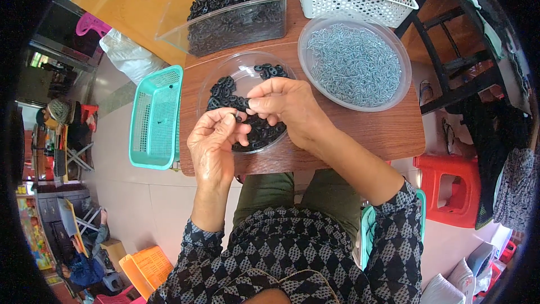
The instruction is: The person assembles cord locks by taking springs and lock bodies from trays and inserting the springs into the lock bodies by hand.
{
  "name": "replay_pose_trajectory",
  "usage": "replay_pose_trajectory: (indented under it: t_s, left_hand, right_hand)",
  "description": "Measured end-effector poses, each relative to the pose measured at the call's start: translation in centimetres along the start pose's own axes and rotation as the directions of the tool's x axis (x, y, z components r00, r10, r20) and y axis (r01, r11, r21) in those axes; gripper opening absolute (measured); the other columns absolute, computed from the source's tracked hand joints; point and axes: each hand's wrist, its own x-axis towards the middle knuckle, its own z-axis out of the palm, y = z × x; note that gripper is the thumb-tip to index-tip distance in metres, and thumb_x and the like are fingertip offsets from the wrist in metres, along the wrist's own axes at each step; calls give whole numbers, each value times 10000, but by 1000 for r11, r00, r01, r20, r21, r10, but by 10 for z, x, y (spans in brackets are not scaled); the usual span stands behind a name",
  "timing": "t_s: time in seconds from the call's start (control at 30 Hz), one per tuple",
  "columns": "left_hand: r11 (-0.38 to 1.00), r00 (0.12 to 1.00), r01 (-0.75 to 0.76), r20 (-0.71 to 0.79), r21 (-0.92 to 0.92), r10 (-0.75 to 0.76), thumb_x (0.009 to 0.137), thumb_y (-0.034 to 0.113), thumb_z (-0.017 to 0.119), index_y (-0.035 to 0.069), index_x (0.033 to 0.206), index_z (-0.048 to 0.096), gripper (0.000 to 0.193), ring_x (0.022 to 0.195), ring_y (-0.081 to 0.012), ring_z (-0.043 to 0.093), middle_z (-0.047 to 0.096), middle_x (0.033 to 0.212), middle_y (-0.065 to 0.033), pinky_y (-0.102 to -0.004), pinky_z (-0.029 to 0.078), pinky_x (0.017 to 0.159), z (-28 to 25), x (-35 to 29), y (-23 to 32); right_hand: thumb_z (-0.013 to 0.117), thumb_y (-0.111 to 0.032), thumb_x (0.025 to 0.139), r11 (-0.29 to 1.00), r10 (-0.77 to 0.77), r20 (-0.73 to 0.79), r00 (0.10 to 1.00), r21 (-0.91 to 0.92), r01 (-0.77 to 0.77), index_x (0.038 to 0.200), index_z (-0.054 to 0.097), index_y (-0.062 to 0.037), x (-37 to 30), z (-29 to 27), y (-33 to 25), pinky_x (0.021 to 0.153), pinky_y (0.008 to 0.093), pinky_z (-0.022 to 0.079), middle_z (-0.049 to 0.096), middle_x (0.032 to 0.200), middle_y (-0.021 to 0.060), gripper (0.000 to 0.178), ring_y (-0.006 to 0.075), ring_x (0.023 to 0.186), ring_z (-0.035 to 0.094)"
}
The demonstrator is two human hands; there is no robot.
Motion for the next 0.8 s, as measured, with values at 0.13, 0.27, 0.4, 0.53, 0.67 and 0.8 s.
replay_pose_trajectory:
  t_s: [0.13, 0.27, 0.4, 0.53, 0.67, 0.8]
  left_hand:
    - [996, 999, -33, 22, 88, 31, 872, 38, 620, -46, 944, 607, 111, 604, -148, 576, 621, 810, -95, -253, 458, 509, -5, 0, -1]
    - [994, 998, -55, 21, 96, 53, 876, 42, 620, -51, 943, 606, 116, 567, -133, 545, 607, 782, -86, -245, 443, 494, -2, -3, 1]
    - [993, 997, -75, -3, 87, 76, 876, 30, 618, -53, 928, 604, 99, 564, -128, 560, 607, 763, -86, -228, 449, 473, 0, -5, 1]
    - [991, 994, -107, -15, 83, 109, 873, 8, 614, -59, 920, 598, 83, 567, -123, 576, 606, 757, -83, -219, 466, 466, 1, -7, 3]
    - [988, 991, -126, -34, 93, 130, 872, -4, 610, -61, 912, 592, 72, 558, -125, 580, 608, 756, -85, -220, 469, 458, 1, -6, -1]
    - [979, 984, -174, -28, 101, 178, 872, -4, 610, -56, 902, 586, 65, 554, -121, 581, 610, 755, -87, -217, 468, 456, 1, -6, -2]
  right_hand:
    - [680, -74, 785, 997, 37, -5, 999, 66, -36, 924, 650, -16, -1, 3, -2, 569, 206, 411, 623, 776, 17, 153, 77, 665, 542]
    - [676, -82, 792, 990, 79, -33, 996, 120, -75, 932, 647, -16, -1, 5, -2, 575, 203, 415, 629, 794, 17, 157, 74, 668, 544]
    - [658, -65, 822, 989, 120, -36, 992, 97, -116, 949, 641, -4, -2, 9, -4, 578, 209, 404, 632, 794, 21, 142, 82, 653, 547]
    - [664, -71, 818, 992, 110, -54, 992, 62, -107, 941, 645, -2, -3, 15, -4, 575, 205, 401, 632, 784, 21, 142, 79, 659, 551]
    - [685, -79, 803, 997, 62, -88, 994, 41, -59, 924, 650, 1, -2, 18, -1, 565, 205, 399, 634, 782, 24, 150, 79, 650, 548]
    - [695, -80, 795, 1000, 17, -99, 995, -5, -18, 918, 651, 7, -3, 23, -1, 554, 206, 396, 637, 776, 30, 157, 76, 635, 537]
